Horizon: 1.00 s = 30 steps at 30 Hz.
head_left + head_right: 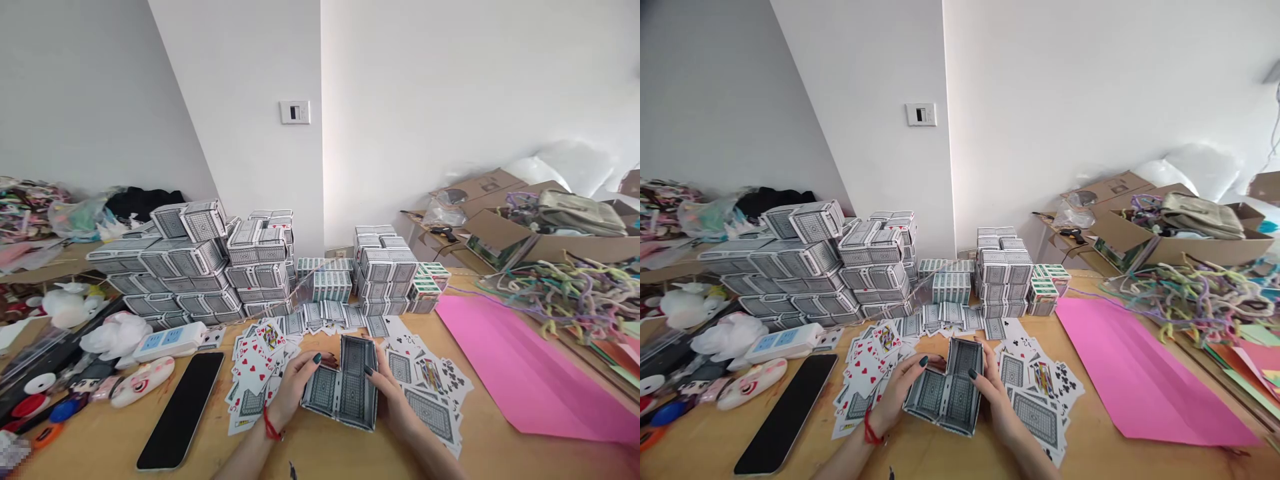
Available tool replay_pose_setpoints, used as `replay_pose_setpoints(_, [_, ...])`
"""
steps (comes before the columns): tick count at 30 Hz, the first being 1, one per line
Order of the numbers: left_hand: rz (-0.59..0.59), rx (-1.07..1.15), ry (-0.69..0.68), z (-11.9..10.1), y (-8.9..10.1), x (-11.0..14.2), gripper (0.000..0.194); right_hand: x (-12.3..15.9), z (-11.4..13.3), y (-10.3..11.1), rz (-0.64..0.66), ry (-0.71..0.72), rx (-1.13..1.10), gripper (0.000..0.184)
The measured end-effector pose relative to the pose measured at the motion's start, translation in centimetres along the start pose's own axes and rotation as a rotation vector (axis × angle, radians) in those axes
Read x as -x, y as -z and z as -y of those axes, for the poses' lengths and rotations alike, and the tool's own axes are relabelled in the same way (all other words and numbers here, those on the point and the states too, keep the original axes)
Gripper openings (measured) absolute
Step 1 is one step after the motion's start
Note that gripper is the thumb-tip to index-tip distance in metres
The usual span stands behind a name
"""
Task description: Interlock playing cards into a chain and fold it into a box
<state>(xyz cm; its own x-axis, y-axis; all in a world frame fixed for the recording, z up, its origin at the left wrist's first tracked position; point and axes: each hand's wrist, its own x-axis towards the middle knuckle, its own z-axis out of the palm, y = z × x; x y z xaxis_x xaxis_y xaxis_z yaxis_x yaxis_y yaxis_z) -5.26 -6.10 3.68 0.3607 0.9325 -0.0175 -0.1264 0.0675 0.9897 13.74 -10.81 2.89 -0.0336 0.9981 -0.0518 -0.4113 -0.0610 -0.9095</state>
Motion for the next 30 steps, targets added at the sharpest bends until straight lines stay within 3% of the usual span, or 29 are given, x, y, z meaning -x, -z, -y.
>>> replay_pose_setpoints(3, [0.028, 0.069, 0.014, 0.1, -0.1, 0.0, 0.027, -0.1, 0.4, -0.2, 0.073, -0.089, -0.128, 0.063])
replay_pose_setpoints(10, [0.087, 0.096, 0.039, -0.1, -0.2, -0.1, 0.027, -0.1, 0.7, -0.2, 0.128, -0.077, -0.238, 0.058])
replay_pose_setpoints(16, [0.169, 0.116, 0.043, -0.2, 0.4, 0.0, 0.044, 0.3, -0.3, -0.1, 0.093, -0.075, -0.055, 0.069])
replay_pose_setpoints(26, [0.248, -0.06, -0.011, -2.1, -0.3, 0.1, 0.039, 0.6, -0.2, 0.1, 0.193, -0.093, 0.076, 0.078])
replay_pose_setpoints(30, [0.261, -0.016, 0.071, -1.4, 0.1, -0.2, 0.043, 0.6, -0.1, 0.2, 0.208, -0.092, 0.126, 0.073])
